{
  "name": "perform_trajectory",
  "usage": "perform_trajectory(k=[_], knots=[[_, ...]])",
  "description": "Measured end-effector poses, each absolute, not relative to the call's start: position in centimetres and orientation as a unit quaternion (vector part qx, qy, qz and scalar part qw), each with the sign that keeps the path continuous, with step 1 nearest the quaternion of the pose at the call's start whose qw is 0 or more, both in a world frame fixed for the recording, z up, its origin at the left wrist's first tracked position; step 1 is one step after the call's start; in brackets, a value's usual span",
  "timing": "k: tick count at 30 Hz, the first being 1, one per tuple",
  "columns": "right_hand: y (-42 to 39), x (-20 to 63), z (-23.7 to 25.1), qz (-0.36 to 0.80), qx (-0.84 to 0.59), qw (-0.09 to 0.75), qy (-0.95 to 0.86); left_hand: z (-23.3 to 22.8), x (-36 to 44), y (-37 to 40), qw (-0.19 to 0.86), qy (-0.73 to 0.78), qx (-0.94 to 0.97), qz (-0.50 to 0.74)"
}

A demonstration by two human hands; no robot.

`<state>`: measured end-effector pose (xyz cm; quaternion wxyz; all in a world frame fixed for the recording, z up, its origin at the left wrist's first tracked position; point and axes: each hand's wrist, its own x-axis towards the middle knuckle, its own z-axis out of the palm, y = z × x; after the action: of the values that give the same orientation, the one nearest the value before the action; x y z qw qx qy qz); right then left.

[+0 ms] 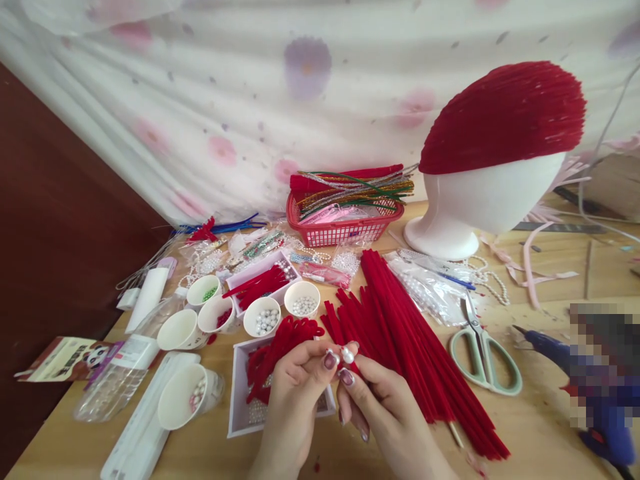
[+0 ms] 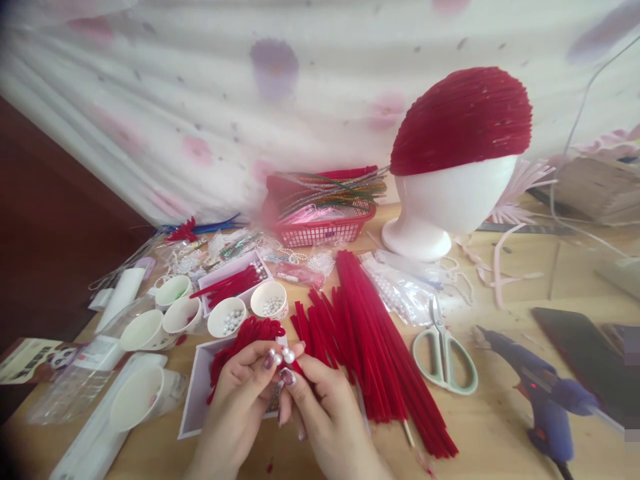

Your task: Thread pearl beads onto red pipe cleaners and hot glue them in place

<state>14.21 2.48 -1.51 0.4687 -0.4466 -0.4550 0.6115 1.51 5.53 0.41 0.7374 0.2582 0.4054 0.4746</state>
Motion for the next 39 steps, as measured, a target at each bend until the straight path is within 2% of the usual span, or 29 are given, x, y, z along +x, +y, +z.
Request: perform_trajectory(k=[7, 18, 24, 39], knots=[[2.7, 14.2, -1.2, 0.614, -0.447, 0.462, -0.458, 0.5, 1.5, 5.6, 0.739, 0.409, 0.255, 0.471], [2.1, 14.3, -1.4, 0.652, -0.432, 0.453, -0.428, -0.5, 2.0, 5.8, 0.675, 0.450, 0.248, 0.530], [1.2, 14.4, -2.9, 0.676, -0.426, 0.469, -0.376, -1.4, 1.7, 5.9, 0.679, 0.448, 0.256, 0.523], [2.0, 13.8, -1.4, 0.661, -0.400, 0.497, -0.393, -1.1, 2.3, 5.6, 0.666, 0.461, 0.266, 0.522]])
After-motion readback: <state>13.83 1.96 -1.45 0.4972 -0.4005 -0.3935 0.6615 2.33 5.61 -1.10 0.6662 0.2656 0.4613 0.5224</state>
